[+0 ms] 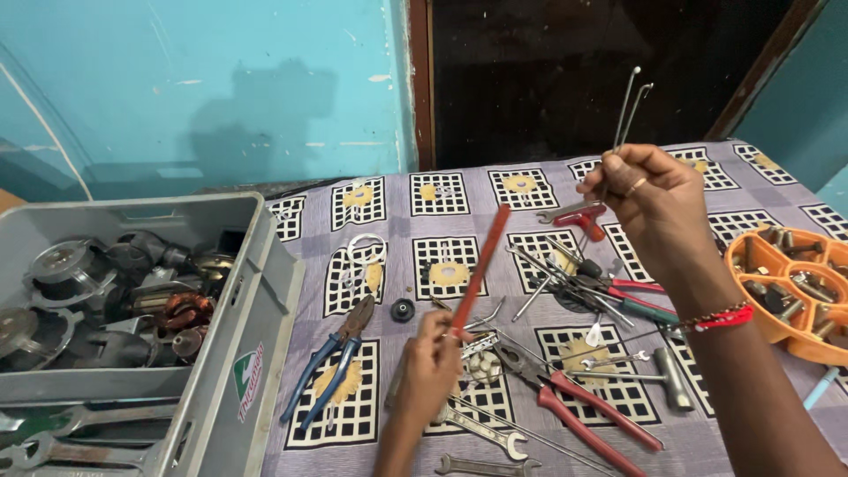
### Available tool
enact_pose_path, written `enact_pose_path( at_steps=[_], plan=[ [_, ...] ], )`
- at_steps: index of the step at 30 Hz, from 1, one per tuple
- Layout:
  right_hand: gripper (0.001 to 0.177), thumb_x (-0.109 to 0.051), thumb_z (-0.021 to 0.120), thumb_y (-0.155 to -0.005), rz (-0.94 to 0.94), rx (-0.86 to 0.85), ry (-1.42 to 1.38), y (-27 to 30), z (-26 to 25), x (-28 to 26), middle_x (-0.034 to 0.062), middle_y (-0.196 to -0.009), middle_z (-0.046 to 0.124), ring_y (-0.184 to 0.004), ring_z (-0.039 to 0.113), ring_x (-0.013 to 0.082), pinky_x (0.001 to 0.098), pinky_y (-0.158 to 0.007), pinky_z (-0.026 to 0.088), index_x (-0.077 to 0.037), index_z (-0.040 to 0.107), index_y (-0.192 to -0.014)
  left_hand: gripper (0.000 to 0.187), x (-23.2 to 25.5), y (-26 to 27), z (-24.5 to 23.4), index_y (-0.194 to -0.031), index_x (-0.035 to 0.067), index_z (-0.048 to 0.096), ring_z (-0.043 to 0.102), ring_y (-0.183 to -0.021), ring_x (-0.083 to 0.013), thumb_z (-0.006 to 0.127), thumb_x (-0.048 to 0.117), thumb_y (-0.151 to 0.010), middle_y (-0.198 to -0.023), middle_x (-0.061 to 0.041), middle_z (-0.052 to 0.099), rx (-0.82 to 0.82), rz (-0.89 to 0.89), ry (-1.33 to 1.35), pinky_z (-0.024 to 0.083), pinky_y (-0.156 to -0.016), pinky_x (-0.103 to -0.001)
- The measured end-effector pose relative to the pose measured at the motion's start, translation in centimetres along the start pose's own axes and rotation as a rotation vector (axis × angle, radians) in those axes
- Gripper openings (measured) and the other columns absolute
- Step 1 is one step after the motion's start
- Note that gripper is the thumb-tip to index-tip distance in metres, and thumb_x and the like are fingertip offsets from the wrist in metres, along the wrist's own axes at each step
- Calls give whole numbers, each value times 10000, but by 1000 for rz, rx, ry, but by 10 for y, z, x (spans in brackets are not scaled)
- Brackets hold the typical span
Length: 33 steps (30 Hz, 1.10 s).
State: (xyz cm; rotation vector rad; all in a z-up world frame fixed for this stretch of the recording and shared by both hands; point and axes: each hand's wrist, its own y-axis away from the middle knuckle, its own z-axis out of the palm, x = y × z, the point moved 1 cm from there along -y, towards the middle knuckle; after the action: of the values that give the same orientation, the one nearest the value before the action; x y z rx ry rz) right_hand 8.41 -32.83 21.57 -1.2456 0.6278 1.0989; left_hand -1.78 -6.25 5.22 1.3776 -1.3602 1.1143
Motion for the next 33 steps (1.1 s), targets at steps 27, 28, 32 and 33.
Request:
enact_pose_path(
  at_steps=[27,28,32,33],
  plan=[
    [116,-82,633,-995,294,230,588,73,-49,-33,117,-867,705,-705,630,182,322,-674,532,-13,705,-1055,203,7,4,25,-1144,121,739,615,-512,-155,649,148,-963,-759,-129,761,-4,-58,-204,448,-451,-324],
    [152,-79,665,-907,485,159,797,81,-41,-29,145,-794,734,-624,633,211,362,-597,540,-9,753,-1009,208,3,4,18,-1166,160,731,557,-485,-163,594,190,-1013,-769,-143,753,38,-230,-146,403,-415,-314],
    [202,-228,775,-880,774,-197,893,115,10,31,102,-689,747,-564,676,153,328,-553,588,-56,810,-979,232,-23,-17,-15,-1152,100,710,551,-440,-107,606,155,-952,-852,-49,793,250,-27,0,397,-357,-248],
    [206,-235,756,-896,780,-245,902,126,24,47,96,-705,764,-579,710,162,333,-565,593,-61,790,-1000,244,-30,-19,-23,-1160,71,711,610,-499,-61,615,154,-951,-855,-51,798,284,66,32,444,-400,-213]
  ],
)
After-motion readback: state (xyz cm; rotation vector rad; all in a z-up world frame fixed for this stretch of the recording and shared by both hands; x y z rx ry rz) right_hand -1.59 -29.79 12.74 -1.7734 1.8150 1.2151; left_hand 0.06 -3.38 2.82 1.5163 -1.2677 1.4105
